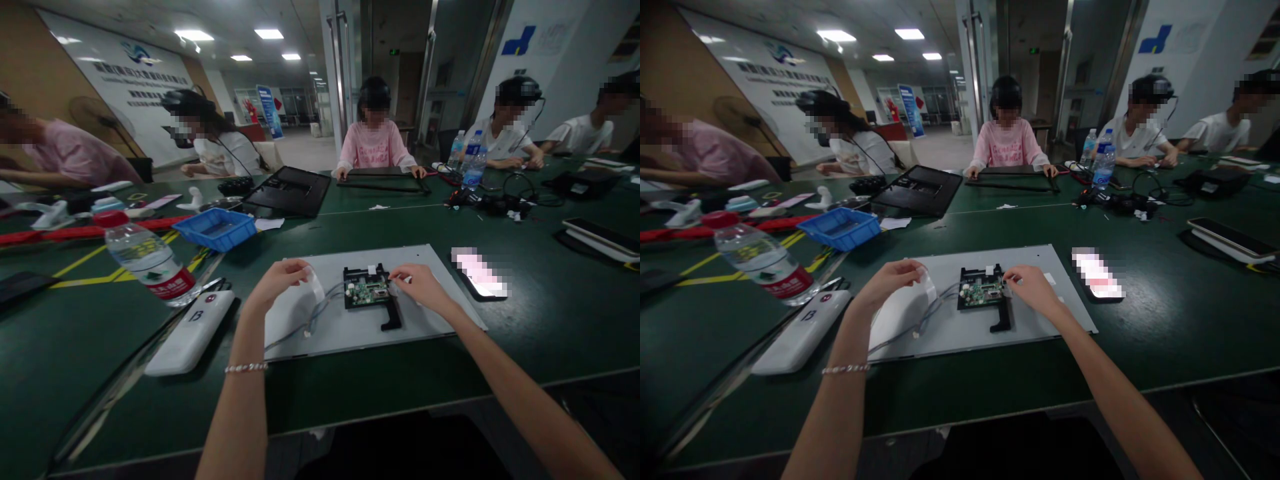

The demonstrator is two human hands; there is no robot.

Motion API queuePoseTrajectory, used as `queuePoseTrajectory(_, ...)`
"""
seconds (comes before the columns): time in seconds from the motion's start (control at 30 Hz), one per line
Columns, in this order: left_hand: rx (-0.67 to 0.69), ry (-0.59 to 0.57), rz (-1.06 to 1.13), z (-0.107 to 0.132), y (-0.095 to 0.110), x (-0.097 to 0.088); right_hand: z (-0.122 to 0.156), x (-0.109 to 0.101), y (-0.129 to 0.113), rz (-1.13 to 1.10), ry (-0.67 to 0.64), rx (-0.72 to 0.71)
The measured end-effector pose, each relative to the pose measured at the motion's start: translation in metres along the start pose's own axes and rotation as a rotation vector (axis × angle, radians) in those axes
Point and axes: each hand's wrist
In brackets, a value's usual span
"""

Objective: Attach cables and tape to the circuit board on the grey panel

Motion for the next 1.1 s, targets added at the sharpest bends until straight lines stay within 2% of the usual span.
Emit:
queuePoseTrajectory(0.2, -0.036, 0.026, 0.076, 0.005, 0.009, 0.004, 0.001, -0.001, -0.004, 0.001, 0.012, -0.025)
queuePoseTrajectory(0.4, -0.114, -0.202, -0.07, 0.007, 0.012, 0.008, 0.002, -0.001, -0.011, 0.028, -0.001, -0.044)
queuePoseTrajectory(0.57, -0.114, -0.264, -0.266, 0.002, 0.005, 0.009, 0.002, 0.001, -0.012, 0.055, 0.012, -0.094)
queuePoseTrajectory(0.87, -0.051, -0.27, -0.35, -0.001, -0.001, 0.009, 0.003, 0.005, -0.012, 0.085, 0.009, -0.137)
queuePoseTrajectory(1.0, -0.041, -0.251, -0.381, -0.001, -0.001, 0.013, 0.004, 0.007, -0.023, 0.089, 0.027, -0.205)
queuePoseTrajectory(1.1, -0.029, -0.239, -0.414, -0.002, -0.002, 0.016, 0.004, 0.011, -0.038, 0.09, -0.003, -0.307)
Point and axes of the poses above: each hand's wrist, its own z-axis away from the middle knuckle, its own x-axis out of the palm, y = z × x, and after that the axes turned 8 degrees about y, right-handed
